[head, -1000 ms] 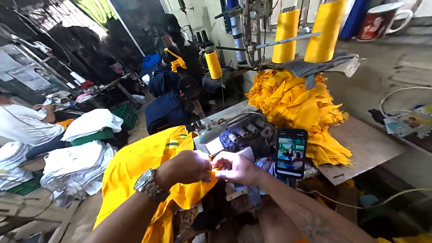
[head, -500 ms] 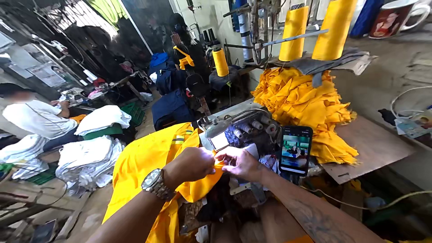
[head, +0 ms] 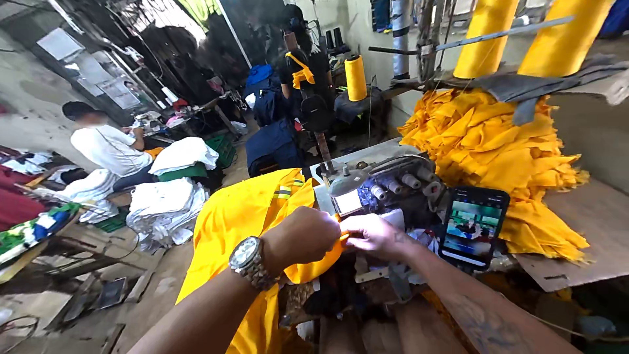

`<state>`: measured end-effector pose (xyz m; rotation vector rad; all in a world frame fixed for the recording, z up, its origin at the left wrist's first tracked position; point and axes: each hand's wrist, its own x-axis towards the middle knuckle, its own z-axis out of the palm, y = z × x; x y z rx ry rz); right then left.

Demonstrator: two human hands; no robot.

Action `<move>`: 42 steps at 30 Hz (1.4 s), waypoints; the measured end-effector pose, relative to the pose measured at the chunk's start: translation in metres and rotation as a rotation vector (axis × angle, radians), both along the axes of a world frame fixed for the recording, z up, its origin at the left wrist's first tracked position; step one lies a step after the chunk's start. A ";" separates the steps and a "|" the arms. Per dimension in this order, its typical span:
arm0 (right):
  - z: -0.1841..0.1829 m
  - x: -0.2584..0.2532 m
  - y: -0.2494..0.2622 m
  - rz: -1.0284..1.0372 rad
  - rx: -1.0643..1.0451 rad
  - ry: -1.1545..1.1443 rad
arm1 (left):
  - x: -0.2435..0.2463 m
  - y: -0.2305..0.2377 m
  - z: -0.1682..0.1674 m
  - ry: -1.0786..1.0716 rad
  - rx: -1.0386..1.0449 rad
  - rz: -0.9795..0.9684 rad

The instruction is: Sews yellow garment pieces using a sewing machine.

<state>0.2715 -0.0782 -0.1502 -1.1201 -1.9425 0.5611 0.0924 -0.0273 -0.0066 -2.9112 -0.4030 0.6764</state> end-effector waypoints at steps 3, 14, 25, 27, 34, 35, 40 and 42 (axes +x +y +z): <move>0.015 -0.004 -0.005 0.132 -0.277 0.045 | 0.003 0.003 0.003 -0.009 -0.014 -0.033; -0.003 -0.012 -0.019 0.074 -0.427 0.307 | -0.005 0.065 -0.035 -0.319 -0.275 -0.291; -0.043 -0.020 -0.037 0.064 -0.209 0.387 | -0.002 0.049 -0.043 -0.387 -0.064 -0.423; -0.043 -0.017 -0.032 0.086 -0.202 0.367 | 0.000 0.044 -0.040 -0.324 -0.039 -0.393; -0.047 -0.011 -0.030 0.100 -0.098 0.350 | 0.001 0.032 -0.037 -0.233 -0.083 -0.304; -0.049 -0.011 -0.030 0.104 -0.081 0.346 | 0.001 0.032 -0.038 -0.267 -0.107 -0.331; -0.053 -0.007 -0.028 0.092 -0.054 0.362 | -0.002 0.036 -0.049 -0.330 -0.128 -0.331; -0.054 -0.007 -0.030 0.106 -0.061 0.376 | -0.009 0.033 -0.059 -0.413 -0.173 -0.301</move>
